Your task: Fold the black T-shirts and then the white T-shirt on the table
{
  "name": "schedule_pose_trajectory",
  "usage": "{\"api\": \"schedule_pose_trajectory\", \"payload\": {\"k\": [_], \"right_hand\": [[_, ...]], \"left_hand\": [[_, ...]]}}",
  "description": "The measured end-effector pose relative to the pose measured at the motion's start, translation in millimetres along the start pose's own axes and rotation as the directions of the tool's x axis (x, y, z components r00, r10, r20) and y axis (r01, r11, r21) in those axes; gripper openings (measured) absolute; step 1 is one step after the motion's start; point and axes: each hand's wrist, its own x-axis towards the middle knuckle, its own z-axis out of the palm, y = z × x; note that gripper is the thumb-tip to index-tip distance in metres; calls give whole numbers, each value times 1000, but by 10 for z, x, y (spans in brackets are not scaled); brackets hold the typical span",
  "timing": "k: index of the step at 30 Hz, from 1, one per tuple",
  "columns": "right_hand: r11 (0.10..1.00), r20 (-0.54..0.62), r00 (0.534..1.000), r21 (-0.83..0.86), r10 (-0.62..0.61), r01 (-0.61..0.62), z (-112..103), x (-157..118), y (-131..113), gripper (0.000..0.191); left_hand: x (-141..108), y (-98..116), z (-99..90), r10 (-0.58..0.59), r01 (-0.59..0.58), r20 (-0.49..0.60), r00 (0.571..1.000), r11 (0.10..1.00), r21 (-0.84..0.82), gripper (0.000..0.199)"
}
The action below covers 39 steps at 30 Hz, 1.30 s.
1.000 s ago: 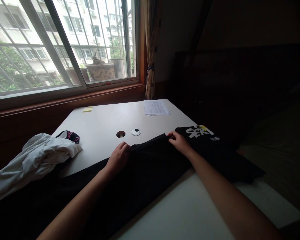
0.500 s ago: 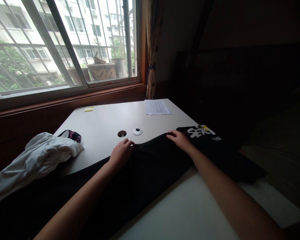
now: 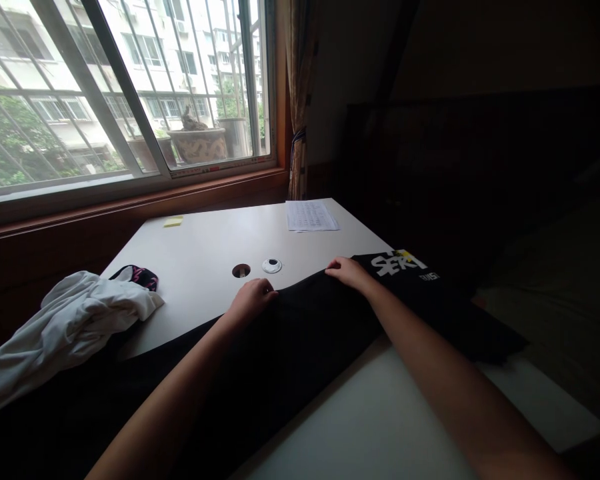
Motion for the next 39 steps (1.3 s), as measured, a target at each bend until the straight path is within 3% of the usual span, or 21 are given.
{"api": "schedule_pose_trajectory", "payload": {"k": [4, 11, 17, 20, 24, 32, 39], "right_hand": [[993, -6, 996, 83, -89, 89, 39, 27, 81, 14], [992, -24, 993, -59, -113, 111, 131, 112, 161, 11], [953, -79, 971, -226, -226, 204, 143, -9, 146, 22], [939, -92, 964, -266, -248, 216, 64, -137, 191, 31], [946, -83, 979, -285, -187, 157, -152, -334, 341, 37], [994, 16, 1000, -112, -16, 18, -617, -680, 686, 47], [996, 72, 997, -79, -30, 35, -648, -1024, 806, 46]], "left_hand": [[17, -35, 7, 14, -14, -27, 1000, 1000, -3, 14], [-7, -89, 103, 4, 1, -56, 998, 997, 80, 9], [-97, -3, 137, 34, -14, -125, 992, 987, 161, 9], [-132, 52, 141, 118, -78, -160, 980, 968, 238, 17], [-119, 116, 197, 201, -156, -116, 973, 937, 311, 21], [-11, 132, 255, 138, -118, -97, 986, 975, 187, 11], [-2, 116, 193, 86, -79, -50, 995, 989, 128, 9]]}}
